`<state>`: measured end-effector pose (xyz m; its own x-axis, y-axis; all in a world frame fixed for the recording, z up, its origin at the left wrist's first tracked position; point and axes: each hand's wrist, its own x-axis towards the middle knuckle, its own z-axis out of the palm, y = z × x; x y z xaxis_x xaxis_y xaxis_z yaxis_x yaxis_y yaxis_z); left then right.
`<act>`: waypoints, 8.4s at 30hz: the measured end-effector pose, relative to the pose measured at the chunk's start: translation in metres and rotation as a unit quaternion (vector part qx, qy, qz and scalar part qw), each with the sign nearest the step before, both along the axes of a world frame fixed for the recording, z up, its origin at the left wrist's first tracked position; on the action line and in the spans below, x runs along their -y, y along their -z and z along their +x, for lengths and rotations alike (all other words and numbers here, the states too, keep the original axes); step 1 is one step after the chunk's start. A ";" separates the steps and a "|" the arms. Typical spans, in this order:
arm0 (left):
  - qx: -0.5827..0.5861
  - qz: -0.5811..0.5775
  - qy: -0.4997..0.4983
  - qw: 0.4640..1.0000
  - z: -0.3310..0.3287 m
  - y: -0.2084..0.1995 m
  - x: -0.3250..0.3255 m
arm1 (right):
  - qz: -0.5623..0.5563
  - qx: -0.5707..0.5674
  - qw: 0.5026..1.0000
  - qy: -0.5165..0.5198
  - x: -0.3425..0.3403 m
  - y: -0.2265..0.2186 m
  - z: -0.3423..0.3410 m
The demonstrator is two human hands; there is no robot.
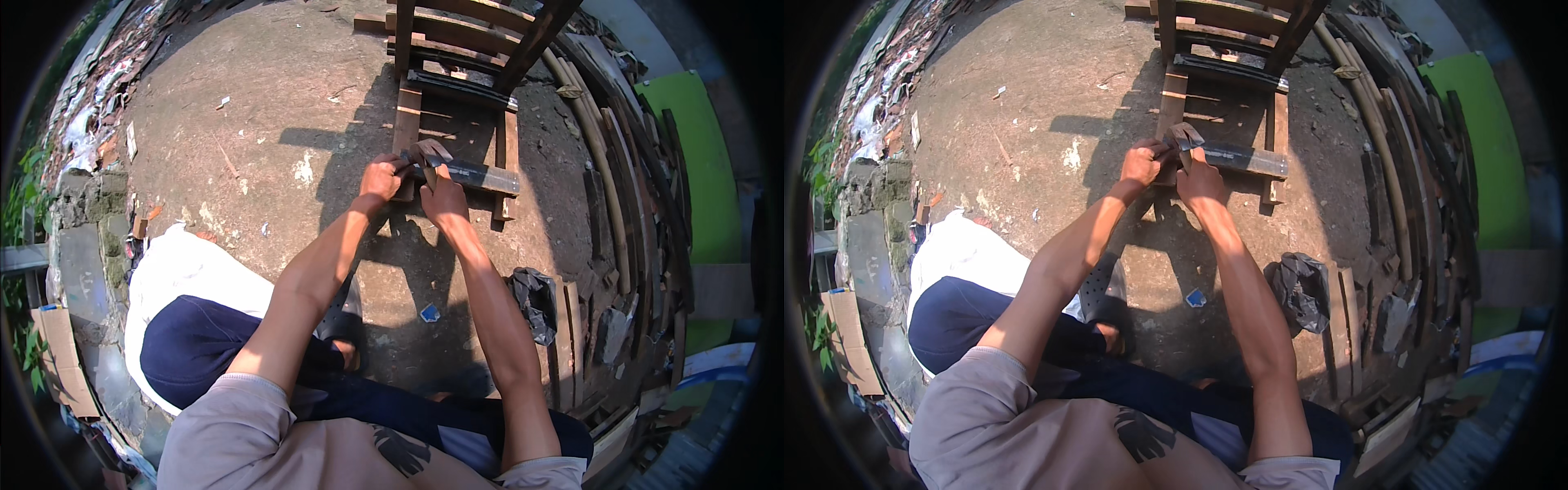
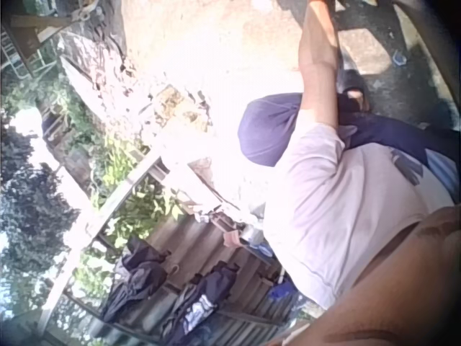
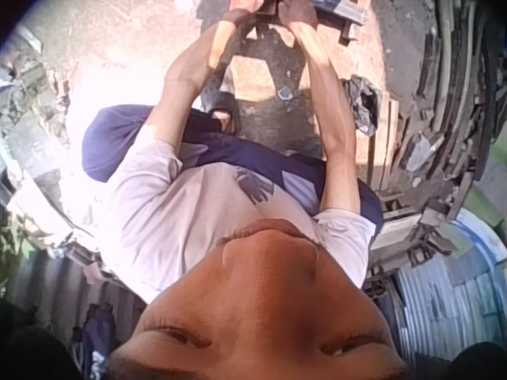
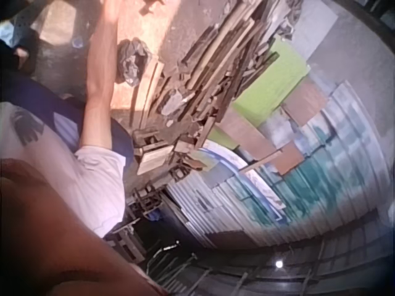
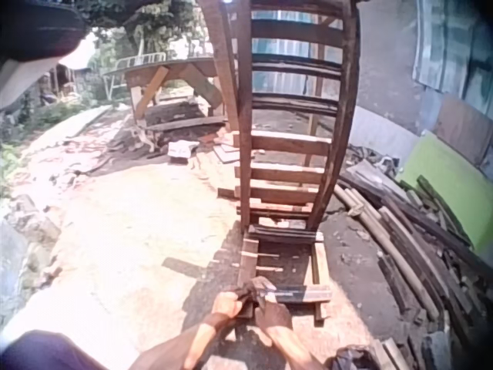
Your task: The person assembles a wooden frame by hammering nails into joints and attaching wooden slats. They repeatedly retrieve nails from a small bag, position them, and strike with a hammer, then fit additional slats into the frame structure.
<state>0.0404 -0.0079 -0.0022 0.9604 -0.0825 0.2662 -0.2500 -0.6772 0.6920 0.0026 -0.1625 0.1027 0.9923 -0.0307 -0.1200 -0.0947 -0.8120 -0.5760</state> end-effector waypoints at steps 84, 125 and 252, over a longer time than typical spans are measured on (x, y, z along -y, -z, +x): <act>-0.057 -0.041 -0.143 0.987 -0.027 -0.012 0.018 | 0.085 0.103 0.991 -0.004 0.021 -0.075 0.026; -0.139 0.162 0.070 0.974 -0.037 -0.015 -0.011 | 0.052 -0.287 0.911 -0.290 0.056 -0.020 0.170; -0.146 0.200 0.080 0.966 -0.035 0.002 -0.012 | -0.191 -0.231 0.935 -0.188 -0.019 -0.091 0.125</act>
<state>0.0053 0.0044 -0.0037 0.9563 -0.2755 -0.0980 -0.2067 -0.8739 0.4401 0.1279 -0.1439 0.1938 0.7867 0.1815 -0.5901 0.0717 -0.9762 -0.2046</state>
